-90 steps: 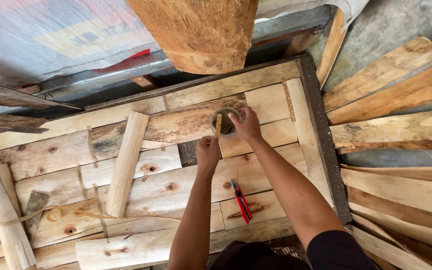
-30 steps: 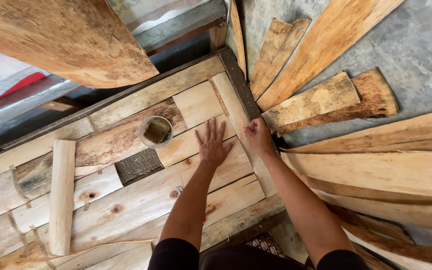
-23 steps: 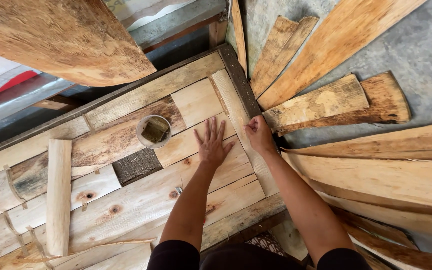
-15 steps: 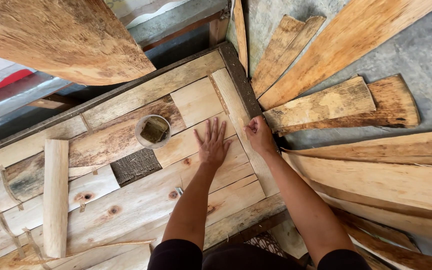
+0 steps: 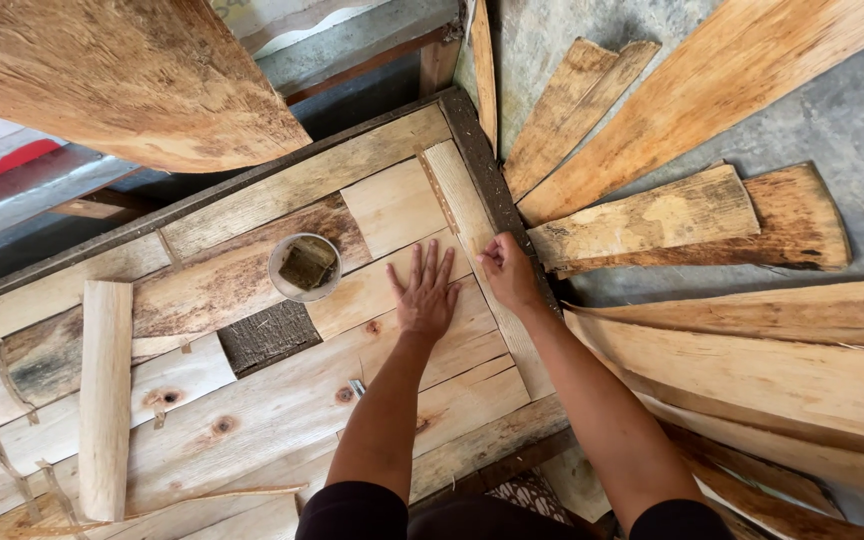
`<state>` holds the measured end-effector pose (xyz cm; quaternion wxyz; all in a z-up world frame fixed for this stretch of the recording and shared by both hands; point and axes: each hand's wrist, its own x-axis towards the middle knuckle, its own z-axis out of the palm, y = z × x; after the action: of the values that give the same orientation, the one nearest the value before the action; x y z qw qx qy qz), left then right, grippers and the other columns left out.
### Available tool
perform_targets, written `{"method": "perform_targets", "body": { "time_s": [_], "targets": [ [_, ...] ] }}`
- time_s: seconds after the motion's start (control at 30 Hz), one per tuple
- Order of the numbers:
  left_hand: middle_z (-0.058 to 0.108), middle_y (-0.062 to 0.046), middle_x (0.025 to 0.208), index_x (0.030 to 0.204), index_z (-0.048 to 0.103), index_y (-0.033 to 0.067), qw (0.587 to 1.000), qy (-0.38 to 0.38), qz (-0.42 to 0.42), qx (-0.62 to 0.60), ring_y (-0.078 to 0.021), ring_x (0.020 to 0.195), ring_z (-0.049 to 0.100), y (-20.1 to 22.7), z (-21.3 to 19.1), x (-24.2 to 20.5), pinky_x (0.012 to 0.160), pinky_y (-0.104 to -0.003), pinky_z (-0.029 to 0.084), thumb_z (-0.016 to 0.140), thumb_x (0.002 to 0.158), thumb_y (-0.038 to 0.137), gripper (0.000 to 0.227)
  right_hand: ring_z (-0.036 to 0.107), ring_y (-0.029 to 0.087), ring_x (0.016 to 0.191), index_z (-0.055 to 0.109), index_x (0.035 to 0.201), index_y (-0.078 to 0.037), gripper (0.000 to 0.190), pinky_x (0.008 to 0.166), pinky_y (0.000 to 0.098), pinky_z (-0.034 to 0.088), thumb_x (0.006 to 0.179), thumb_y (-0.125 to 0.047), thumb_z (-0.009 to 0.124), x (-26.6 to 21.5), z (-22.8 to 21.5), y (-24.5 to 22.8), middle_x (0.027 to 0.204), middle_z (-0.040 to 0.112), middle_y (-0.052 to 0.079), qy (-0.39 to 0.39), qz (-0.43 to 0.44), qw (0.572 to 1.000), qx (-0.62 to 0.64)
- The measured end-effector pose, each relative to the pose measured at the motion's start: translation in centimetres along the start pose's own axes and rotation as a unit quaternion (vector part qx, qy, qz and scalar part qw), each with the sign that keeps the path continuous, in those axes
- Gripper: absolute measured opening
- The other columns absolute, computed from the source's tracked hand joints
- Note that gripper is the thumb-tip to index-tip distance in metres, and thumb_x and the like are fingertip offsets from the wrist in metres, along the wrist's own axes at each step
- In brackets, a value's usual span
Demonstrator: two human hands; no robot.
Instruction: Applying and trimming thin wood strips to a wooden frame.
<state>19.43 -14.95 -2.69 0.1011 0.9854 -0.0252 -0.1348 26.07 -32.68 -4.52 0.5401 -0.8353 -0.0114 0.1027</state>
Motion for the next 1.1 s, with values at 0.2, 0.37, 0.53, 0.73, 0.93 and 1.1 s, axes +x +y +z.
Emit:
{"method": "perform_targets", "body": {
  "time_s": [0.2, 0.37, 0.53, 0.73, 0.93, 1.1],
  "targets": [
    [0.009, 0.001, 0.174, 0.165, 0.015, 0.0302, 1.0, -0.002, -0.006, -0.016, -0.0247, 0.16, 0.003, 0.1, -0.3, -0.1, 0.118, -0.074, -0.002, 0.032, 0.106, 0.053, 0.066, 0.066, 0.019, 0.077, 0.051, 0.106, -0.002, 0.025, 0.07, 0.0341, 0.053, 0.094, -0.008, 0.072, 1.0, 1.3, 0.2, 0.087, 0.067, 0.01, -0.002, 0.026, 0.999, -0.043],
    [0.01, 0.001, 0.173, 0.164, 0.016, 0.0302, 1.0, 0.011, -0.004, -0.023, -0.0251, 0.159, 0.004, 0.0, 0.4, 0.2, 0.117, -0.075, -0.002, 0.034, 0.104, 0.053, 0.067, 0.068, 0.026, 0.081, 0.051, 0.105, -0.002, 0.031, 0.072, 0.0395, 0.054, 0.089, -0.011, 0.077, 2.8, 1.6, -0.7, 0.088, 0.066, 0.012, -0.007, 0.06, 0.992, -0.111],
    [0.011, -0.001, 0.173, 0.164, 0.016, 0.0301, 0.999, 0.028, 0.003, -0.023, -0.0267, 0.159, 0.006, -0.1, 0.6, 0.1, 0.116, -0.076, -0.001, 0.035, 0.104, 0.053, 0.067, 0.071, 0.026, 0.084, 0.052, 0.102, -0.004, 0.032, 0.074, 0.0401, 0.055, 0.087, -0.012, 0.079, 4.1, 1.6, 0.1, 0.088, 0.065, 0.011, -0.028, 0.092, 0.988, -0.117],
    [0.011, -0.002, 0.173, 0.165, 0.015, 0.032, 1.0, 0.012, 0.001, -0.023, -0.0272, 0.159, 0.005, 0.0, 0.2, -0.1, 0.115, -0.078, 0.0, 0.036, 0.104, 0.052, 0.068, 0.068, 0.026, 0.085, 0.05, 0.103, -0.003, 0.035, 0.076, 0.0399, 0.054, 0.086, -0.013, 0.08, 4.4, 1.8, -0.4, 0.09, 0.064, 0.011, -0.045, 0.117, 0.982, -0.142],
    [0.009, -0.002, 0.173, 0.164, 0.014, 0.0307, 1.0, 0.014, 0.005, -0.005, -0.0275, 0.159, 0.004, 0.0, 0.4, 0.3, 0.115, -0.078, -0.001, 0.033, 0.104, 0.052, 0.067, 0.066, 0.025, 0.086, 0.05, 0.103, -0.004, 0.033, 0.075, 0.0402, 0.055, 0.089, -0.015, 0.078, 4.8, 1.1, -2.4, 0.094, 0.064, 0.012, -0.065, 0.168, 0.973, -0.144],
    [0.01, -0.003, 0.173, 0.164, 0.014, 0.0309, 1.0, 0.022, 0.006, -0.011, -0.0281, 0.159, 0.004, -0.1, 0.6, 0.2, 0.115, -0.078, -0.001, 0.033, 0.104, 0.051, 0.067, 0.068, 0.025, 0.085, 0.05, 0.101, -0.003, 0.033, 0.075, 0.0401, 0.055, 0.088, -0.015, 0.078, 4.8, 1.5, -2.1, 0.092, 0.065, 0.013, -0.065, 0.173, 0.971, -0.153]
  ]
}}
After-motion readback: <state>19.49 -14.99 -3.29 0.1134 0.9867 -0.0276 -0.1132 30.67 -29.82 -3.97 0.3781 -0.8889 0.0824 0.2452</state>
